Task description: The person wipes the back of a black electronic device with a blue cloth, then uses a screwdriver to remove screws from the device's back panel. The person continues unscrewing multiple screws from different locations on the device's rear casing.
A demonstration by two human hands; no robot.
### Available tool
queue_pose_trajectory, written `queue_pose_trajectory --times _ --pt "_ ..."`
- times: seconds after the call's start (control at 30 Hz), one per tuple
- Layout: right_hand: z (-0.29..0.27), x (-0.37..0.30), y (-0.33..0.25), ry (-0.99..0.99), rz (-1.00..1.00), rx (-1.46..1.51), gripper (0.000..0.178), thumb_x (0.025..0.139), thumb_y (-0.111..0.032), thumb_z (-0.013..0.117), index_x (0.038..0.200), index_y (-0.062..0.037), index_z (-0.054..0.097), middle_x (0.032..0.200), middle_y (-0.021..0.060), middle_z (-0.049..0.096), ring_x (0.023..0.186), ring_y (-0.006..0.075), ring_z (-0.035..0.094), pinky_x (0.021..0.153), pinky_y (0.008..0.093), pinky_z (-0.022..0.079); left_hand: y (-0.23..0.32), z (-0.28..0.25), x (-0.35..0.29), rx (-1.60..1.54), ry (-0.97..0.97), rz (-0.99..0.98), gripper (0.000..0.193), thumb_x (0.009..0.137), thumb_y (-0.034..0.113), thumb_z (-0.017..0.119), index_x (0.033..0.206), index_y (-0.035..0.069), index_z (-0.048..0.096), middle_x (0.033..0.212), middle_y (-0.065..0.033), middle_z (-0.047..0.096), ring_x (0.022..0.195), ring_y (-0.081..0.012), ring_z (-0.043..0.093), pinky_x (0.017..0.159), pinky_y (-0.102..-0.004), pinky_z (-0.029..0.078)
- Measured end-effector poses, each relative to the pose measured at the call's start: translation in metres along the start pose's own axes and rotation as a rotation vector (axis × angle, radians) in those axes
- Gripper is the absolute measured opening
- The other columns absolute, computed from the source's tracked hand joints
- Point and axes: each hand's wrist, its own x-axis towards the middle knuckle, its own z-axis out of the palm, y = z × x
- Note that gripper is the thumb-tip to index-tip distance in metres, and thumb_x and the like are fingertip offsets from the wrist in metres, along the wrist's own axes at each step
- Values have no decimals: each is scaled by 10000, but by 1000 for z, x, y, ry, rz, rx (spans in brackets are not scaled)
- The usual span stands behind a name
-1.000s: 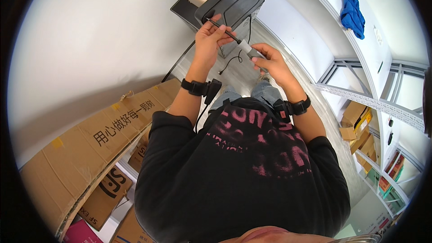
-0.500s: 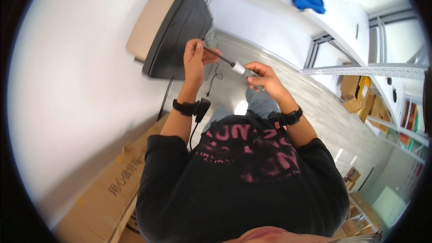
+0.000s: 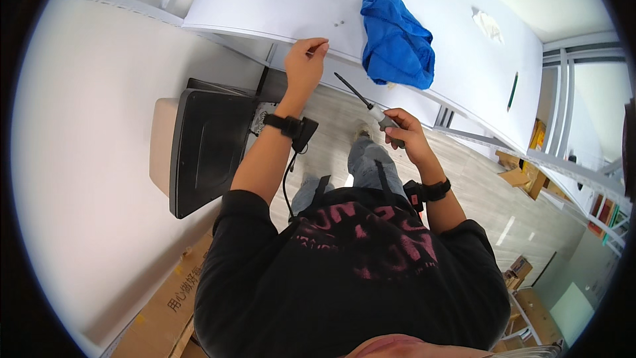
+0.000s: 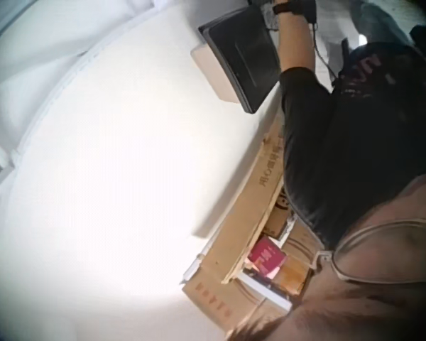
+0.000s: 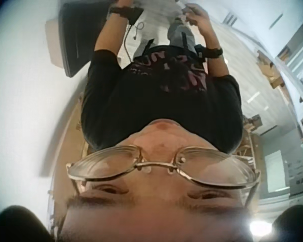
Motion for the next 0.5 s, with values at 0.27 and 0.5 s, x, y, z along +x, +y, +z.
queue_pose_trajectory --times 0.27,0.5 --pt "-23 30 -15 -15 84 3 367 788 -56 606 1146 -16 532 892 56 610 652 117 579 506 214 429 -10 38 29 382 79 304 125 755 106 705 878 90 717 811 -40 644 741 -177 555 658 -287 462" --pt "-29 39 -12 -90 98 58 389 788 -63 602 1162 -2 516 910 88 614 658 139 588 503 222 434 -6 31 31 264 26 227 159 738 79 701 896 94 710 767 -31 627 720 -194 555 636 -297 459"
